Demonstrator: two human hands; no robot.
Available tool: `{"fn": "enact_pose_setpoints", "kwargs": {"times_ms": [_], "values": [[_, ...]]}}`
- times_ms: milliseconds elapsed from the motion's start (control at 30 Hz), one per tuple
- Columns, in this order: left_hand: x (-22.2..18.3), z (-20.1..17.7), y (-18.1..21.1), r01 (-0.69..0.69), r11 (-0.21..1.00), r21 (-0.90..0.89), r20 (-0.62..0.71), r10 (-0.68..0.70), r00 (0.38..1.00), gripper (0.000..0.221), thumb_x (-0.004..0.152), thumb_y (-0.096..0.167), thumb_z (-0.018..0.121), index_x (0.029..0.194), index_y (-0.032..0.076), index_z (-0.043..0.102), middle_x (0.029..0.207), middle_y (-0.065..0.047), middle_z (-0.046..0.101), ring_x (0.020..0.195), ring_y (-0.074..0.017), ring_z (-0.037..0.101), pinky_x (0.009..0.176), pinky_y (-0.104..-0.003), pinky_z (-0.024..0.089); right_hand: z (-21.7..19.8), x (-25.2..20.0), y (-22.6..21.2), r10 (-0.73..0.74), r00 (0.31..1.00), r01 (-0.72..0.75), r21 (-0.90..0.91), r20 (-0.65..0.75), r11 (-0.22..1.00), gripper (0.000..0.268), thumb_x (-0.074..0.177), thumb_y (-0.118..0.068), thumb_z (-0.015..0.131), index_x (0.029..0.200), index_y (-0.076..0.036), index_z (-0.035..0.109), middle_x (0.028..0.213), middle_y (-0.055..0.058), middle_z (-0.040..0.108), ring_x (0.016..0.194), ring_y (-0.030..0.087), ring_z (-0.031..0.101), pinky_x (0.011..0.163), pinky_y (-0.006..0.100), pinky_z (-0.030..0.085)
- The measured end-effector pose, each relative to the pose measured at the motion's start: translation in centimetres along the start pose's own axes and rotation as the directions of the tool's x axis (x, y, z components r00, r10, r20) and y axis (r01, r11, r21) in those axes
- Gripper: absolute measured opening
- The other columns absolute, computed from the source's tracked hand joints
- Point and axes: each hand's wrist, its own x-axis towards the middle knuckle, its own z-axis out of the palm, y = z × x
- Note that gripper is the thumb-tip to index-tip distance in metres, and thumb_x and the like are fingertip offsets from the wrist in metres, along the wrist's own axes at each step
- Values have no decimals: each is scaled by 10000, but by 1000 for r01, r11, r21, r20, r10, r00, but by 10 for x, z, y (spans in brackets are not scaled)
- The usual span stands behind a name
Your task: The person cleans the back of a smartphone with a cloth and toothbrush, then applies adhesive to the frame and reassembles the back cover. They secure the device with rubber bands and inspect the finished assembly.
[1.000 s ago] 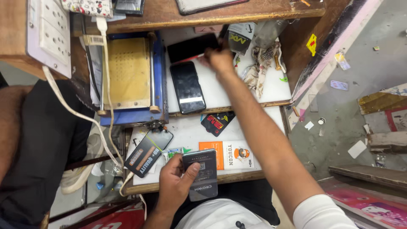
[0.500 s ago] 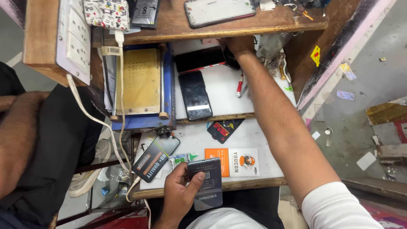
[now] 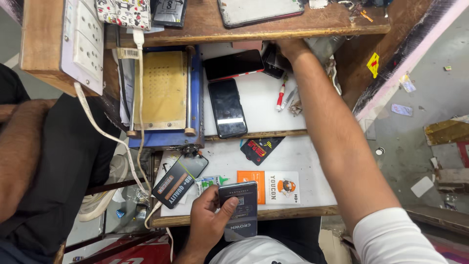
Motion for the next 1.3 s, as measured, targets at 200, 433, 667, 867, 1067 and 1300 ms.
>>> {"fn": "enact_pose_setpoints", "kwargs": {"times_ms": [200,433,667,867,1067,1300], "values": [[-4,2,5,43,999,-27,-12,-43,999,180,928,141,719,991,-20,666,878,-52,740,791,-78,662,720,-253,569,26,24,-18,-89,996,85,-468,14,879,334,1101,-331,647,1225,-35,555,1064,121,617,954,248,554,818,392,478],[-4,4,4,-3,1000,27,12,3,1000,181,946,145,722,971,-26,666,873,-66,757,800,-88,689,738,-255,584,24,36,-18,-56,996,10,-531,-71,847,269,1042,-234,674,1196,-27,599,1028,117,659,900,222,610,764,359,515],[-6,8,9,32,999,3,43,-32,999,182,940,145,719,980,-25,667,864,-63,763,785,-83,690,716,-258,591,10,33,2,29,993,-81,-501,-112,862,226,983,-137,701,1167,-19,643,993,114,701,847,196,666,710,326,552],[-13,15,8,68,997,-20,70,-67,995,179,945,135,723,985,-31,667,863,-59,752,776,-77,678,695,-249,581,-2,1,-19,382,919,-393,-264,-95,881,218,932,-54,725,1142,-13,681,962,111,737,801,173,714,664,298,584],[-21,19,2,78,995,-66,109,-70,991,178,938,108,737,1029,-28,668,900,-42,738,794,-61,657,707,-236,571,-38,-121,-64,600,787,-554,-261,144,790,189,892,14,704,1079,-12,726,926,91,770,761,140,763,631,268,642],[-27,23,3,48,992,-114,116,-34,993,170,937,95,740,1008,-31,652,908,-57,734,792,-73,662,707,-240,567,-39,-302,-131,500,846,-198,-762,184,616,250,864,-77,740,1103,-130,785,948,114,784,820,222,753,772,360,592]]}}
